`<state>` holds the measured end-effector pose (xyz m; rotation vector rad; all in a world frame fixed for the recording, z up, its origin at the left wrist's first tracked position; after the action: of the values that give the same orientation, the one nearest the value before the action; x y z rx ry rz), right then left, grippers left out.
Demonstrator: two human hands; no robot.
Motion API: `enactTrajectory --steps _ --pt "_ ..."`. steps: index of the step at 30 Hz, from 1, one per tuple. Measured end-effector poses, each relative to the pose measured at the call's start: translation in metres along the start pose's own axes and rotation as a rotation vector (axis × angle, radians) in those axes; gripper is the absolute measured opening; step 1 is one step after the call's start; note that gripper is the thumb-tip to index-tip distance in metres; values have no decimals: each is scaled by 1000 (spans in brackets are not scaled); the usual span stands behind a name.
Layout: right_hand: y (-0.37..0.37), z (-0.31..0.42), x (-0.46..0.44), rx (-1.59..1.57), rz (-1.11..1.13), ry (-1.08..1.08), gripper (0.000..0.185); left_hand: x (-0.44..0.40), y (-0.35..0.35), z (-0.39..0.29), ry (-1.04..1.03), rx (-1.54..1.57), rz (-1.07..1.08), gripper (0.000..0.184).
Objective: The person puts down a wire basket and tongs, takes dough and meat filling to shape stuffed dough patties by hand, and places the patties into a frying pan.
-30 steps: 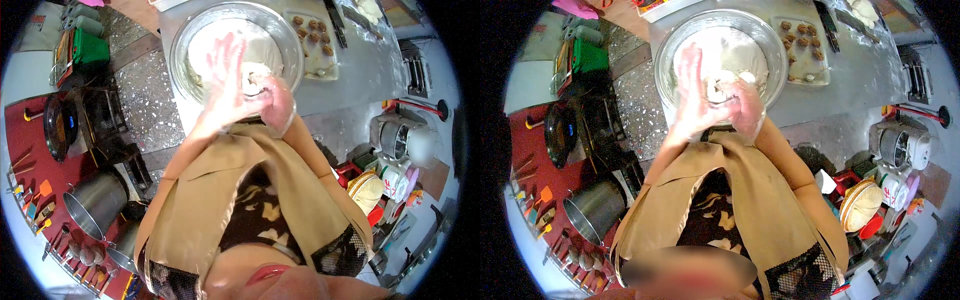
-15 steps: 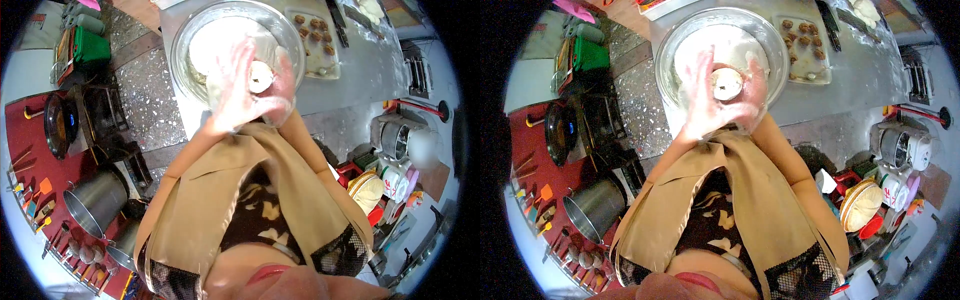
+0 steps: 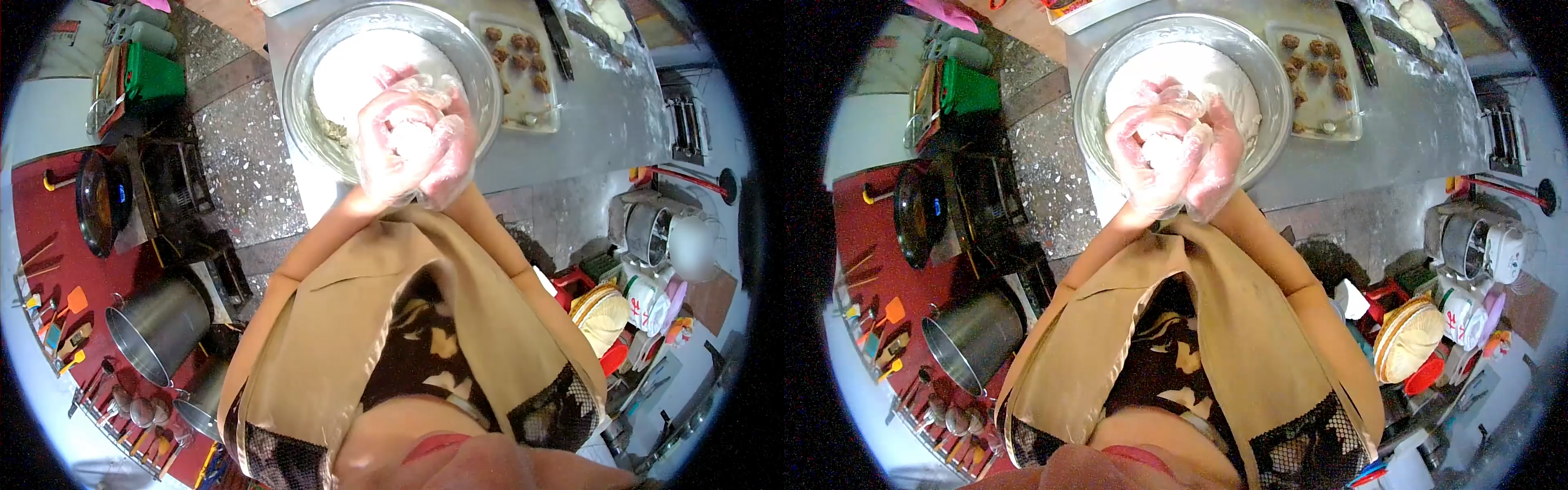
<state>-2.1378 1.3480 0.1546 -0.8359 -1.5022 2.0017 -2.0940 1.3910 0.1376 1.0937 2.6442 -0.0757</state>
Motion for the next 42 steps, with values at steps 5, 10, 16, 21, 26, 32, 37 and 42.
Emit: enactTrajectory --steps 5,10,16,21,26,32,37,42 --pt "34 -12 -10 544 -332 482 33 -14 -3 -9 -227 -309 48 81" --pt "28 30 -25 -157 -565 -270 40 -30 37 -46 -359 -749 232 71" --pt "35 33 -20 -157 -471 -438 42 -39 47 -20 -385 -640 469 46" --pt "45 31 -24 -198 -495 -409 42 -34 42 -17 -357 -667 418 36" --pt "65 25 -18 181 -313 -133 43 -33 19 -30 -126 -606 240 23" --pt "56 34 -28 -217 -495 -246 45 -28 -3 -23 -21 -738 109 16" --pt "63 48 -44 -343 -558 -252 47 -19 13 -16 -272 -594 -264 16" --pt "73 67 -61 -475 -408 -334 50 -15 21 35 178 -1311 925 59"
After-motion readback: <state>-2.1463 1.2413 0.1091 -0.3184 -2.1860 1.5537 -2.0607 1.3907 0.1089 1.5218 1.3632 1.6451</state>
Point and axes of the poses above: each hand's wrist, its own x-axis away from the middle knuckle, its own y-axis out of the back of the hand, z = x × y, the point moved 1 cm from there along -x, towards the middle knuckle, and after that the axes turned 13 degrees about -x, right-handed, at the moved point
